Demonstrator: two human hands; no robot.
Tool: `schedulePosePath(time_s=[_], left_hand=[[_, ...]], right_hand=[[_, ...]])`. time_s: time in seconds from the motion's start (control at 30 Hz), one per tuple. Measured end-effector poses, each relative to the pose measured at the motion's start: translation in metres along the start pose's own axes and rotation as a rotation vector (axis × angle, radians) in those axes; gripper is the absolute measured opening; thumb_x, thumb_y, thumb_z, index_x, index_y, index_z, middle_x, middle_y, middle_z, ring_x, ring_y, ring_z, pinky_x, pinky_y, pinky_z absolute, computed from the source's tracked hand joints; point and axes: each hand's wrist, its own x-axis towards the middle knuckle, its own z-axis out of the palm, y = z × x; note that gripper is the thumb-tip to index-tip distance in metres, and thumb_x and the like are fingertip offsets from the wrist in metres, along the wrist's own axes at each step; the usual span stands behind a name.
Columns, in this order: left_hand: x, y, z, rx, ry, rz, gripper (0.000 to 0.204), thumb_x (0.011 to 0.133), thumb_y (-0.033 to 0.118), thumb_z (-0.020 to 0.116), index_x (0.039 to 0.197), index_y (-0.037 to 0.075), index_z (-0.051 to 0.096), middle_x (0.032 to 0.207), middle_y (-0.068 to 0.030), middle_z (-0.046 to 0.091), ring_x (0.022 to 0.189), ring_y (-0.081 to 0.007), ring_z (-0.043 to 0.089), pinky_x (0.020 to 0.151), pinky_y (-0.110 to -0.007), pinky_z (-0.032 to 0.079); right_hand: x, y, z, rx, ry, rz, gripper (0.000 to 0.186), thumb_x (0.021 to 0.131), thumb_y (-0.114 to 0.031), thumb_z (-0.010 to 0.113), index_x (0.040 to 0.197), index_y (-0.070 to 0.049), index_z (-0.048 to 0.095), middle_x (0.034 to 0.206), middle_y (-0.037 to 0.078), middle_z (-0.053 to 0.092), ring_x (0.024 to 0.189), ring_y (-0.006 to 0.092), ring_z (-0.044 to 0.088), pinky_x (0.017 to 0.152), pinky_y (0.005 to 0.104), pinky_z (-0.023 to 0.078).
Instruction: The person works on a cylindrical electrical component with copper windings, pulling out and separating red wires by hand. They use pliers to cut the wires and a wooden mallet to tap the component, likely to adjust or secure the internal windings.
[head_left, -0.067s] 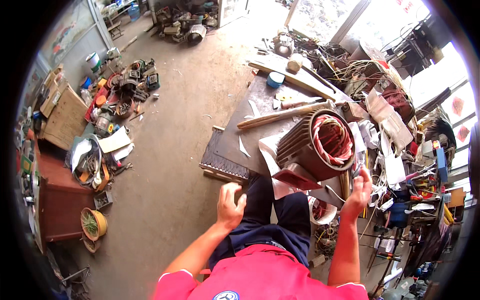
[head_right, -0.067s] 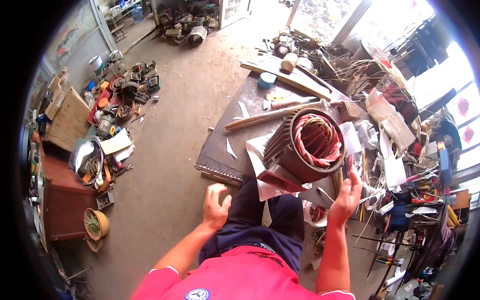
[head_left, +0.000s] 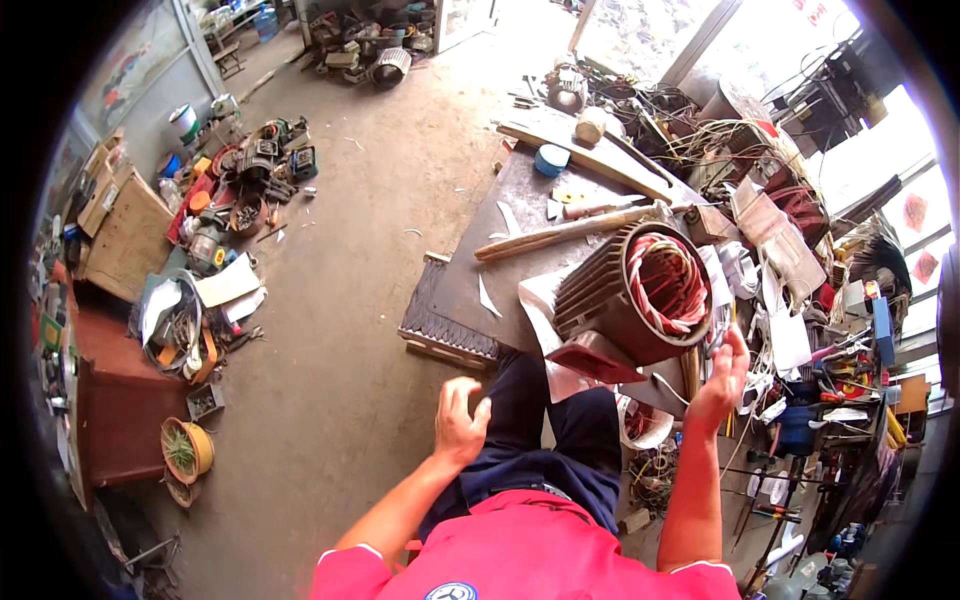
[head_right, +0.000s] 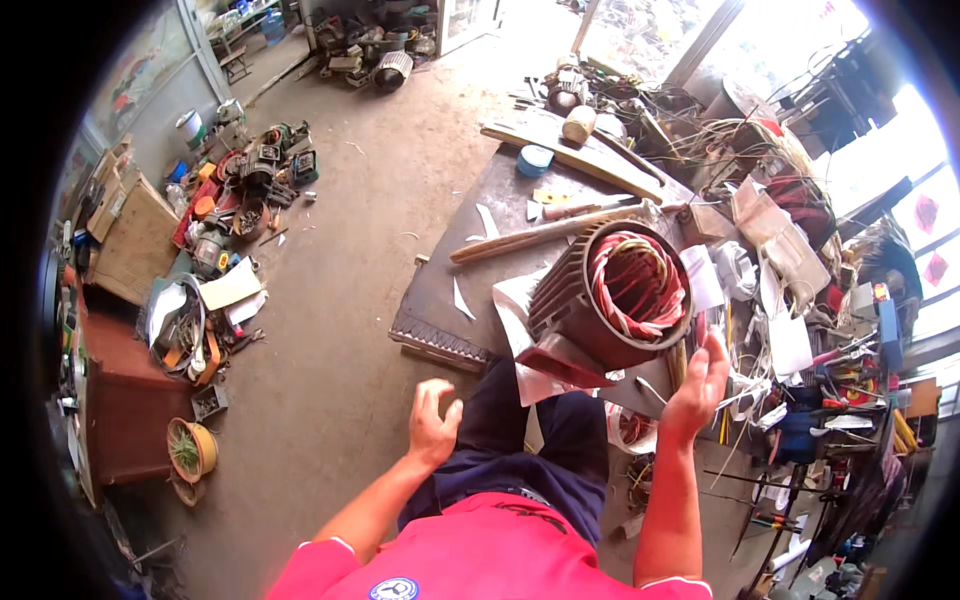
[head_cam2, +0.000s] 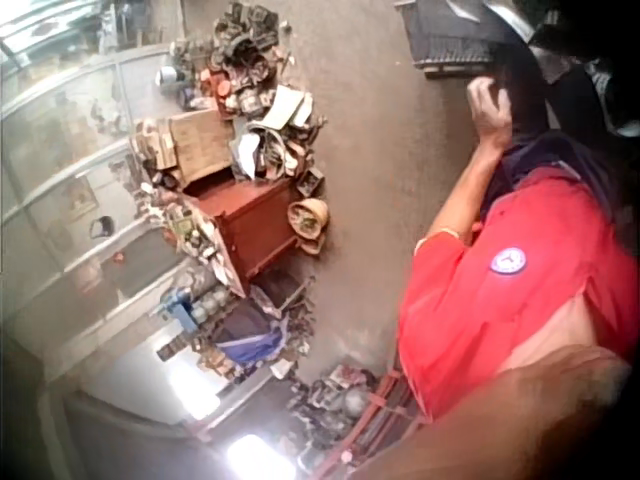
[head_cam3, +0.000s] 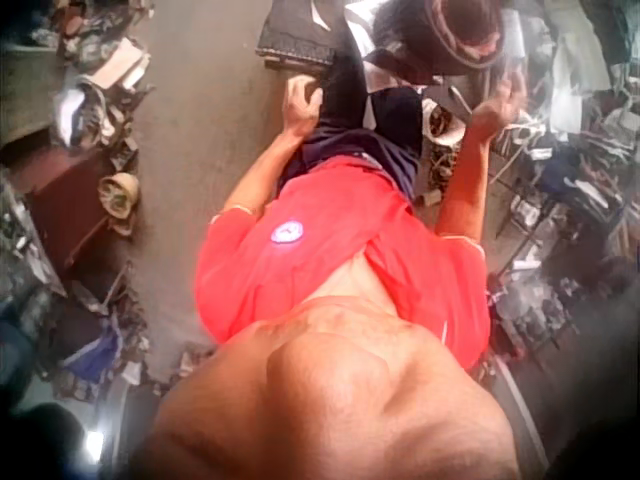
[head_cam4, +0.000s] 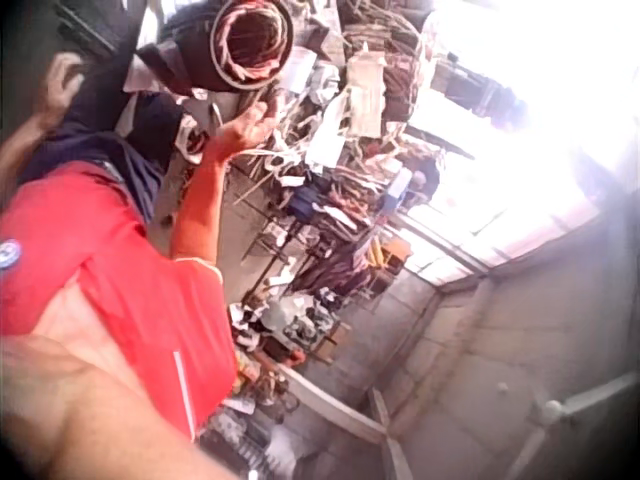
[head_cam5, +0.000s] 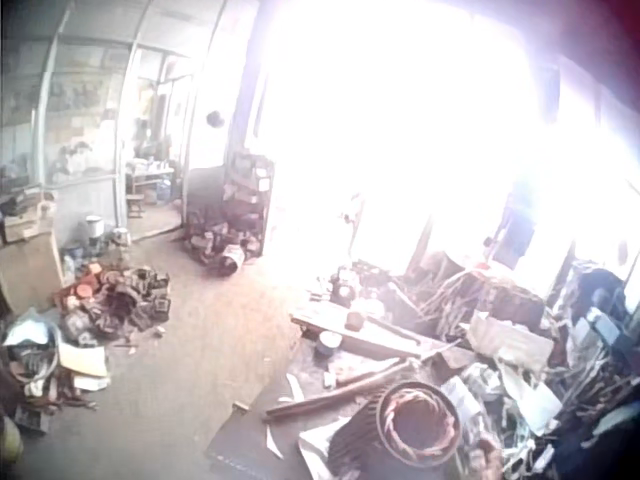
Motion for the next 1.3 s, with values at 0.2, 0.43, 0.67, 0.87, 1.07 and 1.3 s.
schedulePosePath(time_s=[0.2,0.43,0.67,0.87,1.07,1.3], left_hand=[[-0.002,-0.026,0.013,0.001,-0.17,-0.14,0.028,0.087,0.015,0.068,0.11,0.002,0.06,0.113,-0.0178,0.058,0.107,-0.0362,0.058,0.093,-0.043,0.048],[0.083,-0.037,0.014,0.007,-0.08,-0.017,0.025,0.088,0.015,0.067,0.107,0.0,0.06,0.099,-0.0204,0.059,0.093,-0.0384,0.059,0.083,-0.045,0.049],[0.083,-0.047,0.011,0.008,-0.147,-0.019,0.02,0.088,0.016,0.067,0.099,0.0,0.061,0.094,-0.0194,0.058,0.087,-0.0384,0.059,0.079,-0.044,0.049],[0.062,-0.007,0.024,-0.089,-0.302,-0.121,0.016,0.089,0.009,0.064,0.101,-0.001,0.062,0.097,-0.015,0.059,0.088,-0.0298,0.06,0.079,-0.04,0.049],[0.033,0.017,0.049,-0.231,-0.494,0.077,0.005,0.092,0.002,0.059,0.094,-0.002,0.059,0.091,-0.0087,0.058,0.079,-0.0179,0.058,0.072,-0.03,0.048],[0.005,0.051,0.056,-0.428,-0.662,-0.115,0.011,0.095,0.006,0.06,0.103,-0.001,0.065,0.099,-0.0059,0.063,0.083,-0.012,0.06,0.074,-0.025,0.05]], right_hand=[[0.027,0.009,0.063,0.37,0.111,0.234,0.034,0.103,-0.015,0.045,0.133,0.001,0.05,0.118,0.009,0.058,0.107,0.0152,0.056,0.098,0.0293,0.043],[0.024,0.018,0.064,0.505,0.092,0.277,0.038,0.099,-0.009,0.042,0.136,0.0,0.047,0.122,0.016,0.061,0.109,0.0238,0.062,0.098,0.0379,0.049],[0.017,0.005,0.068,0.591,0.114,0.291,0.038,0.096,-0.003,0.041,0.133,0.004,0.049,0.134,0.014,0.052,0.117,0.0213,0.056,0.104,0.0355,0.044],[0.021,-0.003,0.076,0.392,0.115,0.169,0.036,0.095,-0.003,0.048,0.132,-0.001,0.052,0.108,0.004,0.061,0.088,0.0089,0.053,0.081,0.0246,0.046],[0.017,0.034,0.085,0.478,0.21,0.231,0.03,0.098,-0.01,0.051,0.126,0.001,0.053,0.113,0.015,0.062,0.107,0.0231,0.058,0.099,0.0338,0.044],[0.005,-0.004,0.055,0.279,0.07,0.208,0.045,0.1,-0.021,0.055,0.138,-0.001,0.045,0.122,0.021,0.062,0.118,0.0285,0.058,0.103,0.0363,0.041]])
